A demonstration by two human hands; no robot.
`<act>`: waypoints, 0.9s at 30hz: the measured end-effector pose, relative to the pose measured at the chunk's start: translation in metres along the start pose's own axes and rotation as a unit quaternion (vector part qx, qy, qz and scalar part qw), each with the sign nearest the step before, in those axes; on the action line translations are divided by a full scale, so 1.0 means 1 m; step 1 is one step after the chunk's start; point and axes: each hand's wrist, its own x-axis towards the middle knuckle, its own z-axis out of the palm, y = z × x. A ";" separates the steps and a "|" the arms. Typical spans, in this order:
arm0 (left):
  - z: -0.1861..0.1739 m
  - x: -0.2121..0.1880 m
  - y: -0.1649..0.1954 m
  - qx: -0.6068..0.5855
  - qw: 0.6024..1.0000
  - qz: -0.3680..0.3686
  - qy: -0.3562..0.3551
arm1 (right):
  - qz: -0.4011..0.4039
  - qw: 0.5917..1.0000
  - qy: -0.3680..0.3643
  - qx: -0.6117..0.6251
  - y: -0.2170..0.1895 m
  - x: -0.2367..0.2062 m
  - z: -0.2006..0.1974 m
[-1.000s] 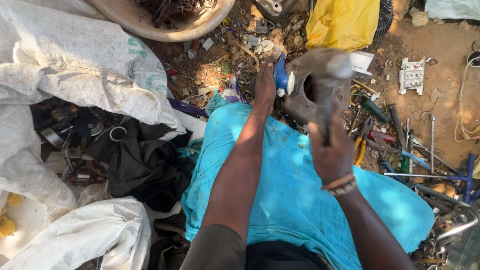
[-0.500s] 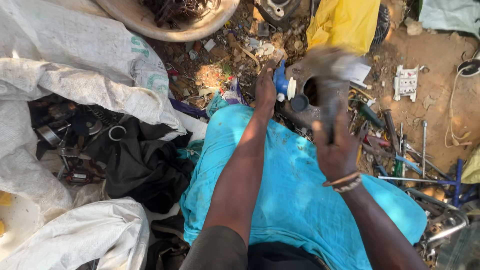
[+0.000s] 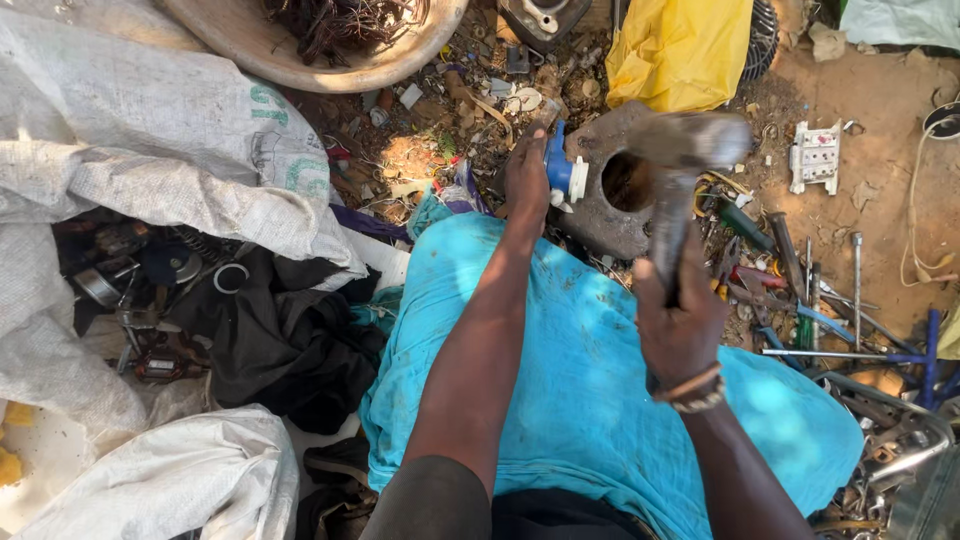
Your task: The person sits on the ground and dismantles scrap metal components on a stone anvil block. They hammer a blue plastic-metal part, pull pieces apart by hand, use pliers on a fitting, hammer a metal bracket and a hard drive casing, and place removed metal pieces into a bowl of scrap.
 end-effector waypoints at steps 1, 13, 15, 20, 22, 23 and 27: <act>0.000 -0.002 0.000 0.013 1.000 0.016 0.002 | 0.037 0.996 -0.069 -0.033 0.006 0.003 0.008; 0.000 0.000 -0.002 0.025 0.997 0.020 0.068 | -0.040 0.999 0.006 -0.027 -0.008 0.003 -0.016; -0.001 0.000 0.000 -0.007 0.996 0.062 0.058 | 0.007 0.999 0.026 -0.046 -0.002 0.008 0.001; -0.005 -0.004 0.001 -0.021 0.994 0.089 0.065 | 0.020 0.988 -0.124 -0.085 0.019 0.009 0.005; -0.006 -0.003 -0.001 -0.026 0.994 0.081 0.075 | 0.006 0.995 -0.093 -0.032 0.014 0.005 -0.010; -0.006 -0.002 -0.002 -0.008 0.997 0.042 0.071 | 0.011 0.997 -0.078 -0.006 0.008 0.002 -0.019; -0.005 0.004 -0.007 -0.021 0.998 0.004 0.059 | -0.011 0.999 -0.015 0.035 -0.015 0.004 -0.033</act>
